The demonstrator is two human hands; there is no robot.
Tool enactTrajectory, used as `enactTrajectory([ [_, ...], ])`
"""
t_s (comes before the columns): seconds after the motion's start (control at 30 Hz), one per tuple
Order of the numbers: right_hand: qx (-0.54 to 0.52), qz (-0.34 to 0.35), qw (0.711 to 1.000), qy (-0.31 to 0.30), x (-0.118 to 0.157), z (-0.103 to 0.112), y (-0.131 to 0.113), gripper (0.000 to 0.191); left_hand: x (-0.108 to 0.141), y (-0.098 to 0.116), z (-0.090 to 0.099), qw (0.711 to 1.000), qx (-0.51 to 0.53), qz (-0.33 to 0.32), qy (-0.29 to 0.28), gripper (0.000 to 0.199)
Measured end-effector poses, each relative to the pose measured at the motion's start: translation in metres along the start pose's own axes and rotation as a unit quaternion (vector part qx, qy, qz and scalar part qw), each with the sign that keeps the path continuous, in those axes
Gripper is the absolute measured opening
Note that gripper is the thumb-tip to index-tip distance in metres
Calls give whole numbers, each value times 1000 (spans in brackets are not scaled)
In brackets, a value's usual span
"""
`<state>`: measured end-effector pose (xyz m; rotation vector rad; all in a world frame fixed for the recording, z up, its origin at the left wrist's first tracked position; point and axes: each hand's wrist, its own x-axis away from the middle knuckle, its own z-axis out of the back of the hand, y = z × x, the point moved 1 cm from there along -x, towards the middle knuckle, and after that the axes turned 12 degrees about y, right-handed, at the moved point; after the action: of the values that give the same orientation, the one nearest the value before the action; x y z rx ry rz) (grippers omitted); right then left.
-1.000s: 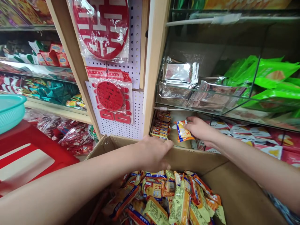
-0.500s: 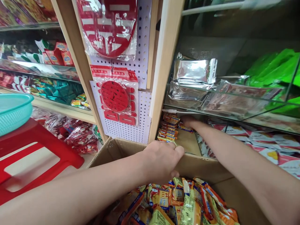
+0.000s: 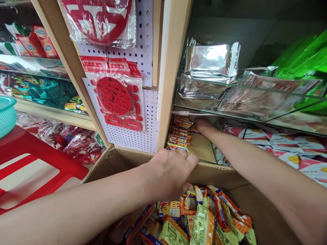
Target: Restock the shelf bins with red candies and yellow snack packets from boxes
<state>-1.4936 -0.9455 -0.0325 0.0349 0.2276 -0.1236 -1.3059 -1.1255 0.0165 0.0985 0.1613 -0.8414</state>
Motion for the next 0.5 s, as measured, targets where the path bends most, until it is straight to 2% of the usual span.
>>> enactTrajectory([
  [0.17, 1, -44, 999, 7, 1, -4, 2, 35, 1, 1, -2, 1000, -9, -7, 12, 49],
  [0.27, -16, -26, 1000, -6, -1, -7, 3, 34, 1, 1, -3, 1000, -4, -5, 12, 50],
  [0.4, -35, -7, 999, -3, -6, -7, 5, 42, 1, 2, -3, 1000, -2, 0, 4, 50],
  [0.5, -47, -14, 999, -5, -8, -5, 8, 36, 1, 3, -2, 1000, -5, -1, 10, 50],
])
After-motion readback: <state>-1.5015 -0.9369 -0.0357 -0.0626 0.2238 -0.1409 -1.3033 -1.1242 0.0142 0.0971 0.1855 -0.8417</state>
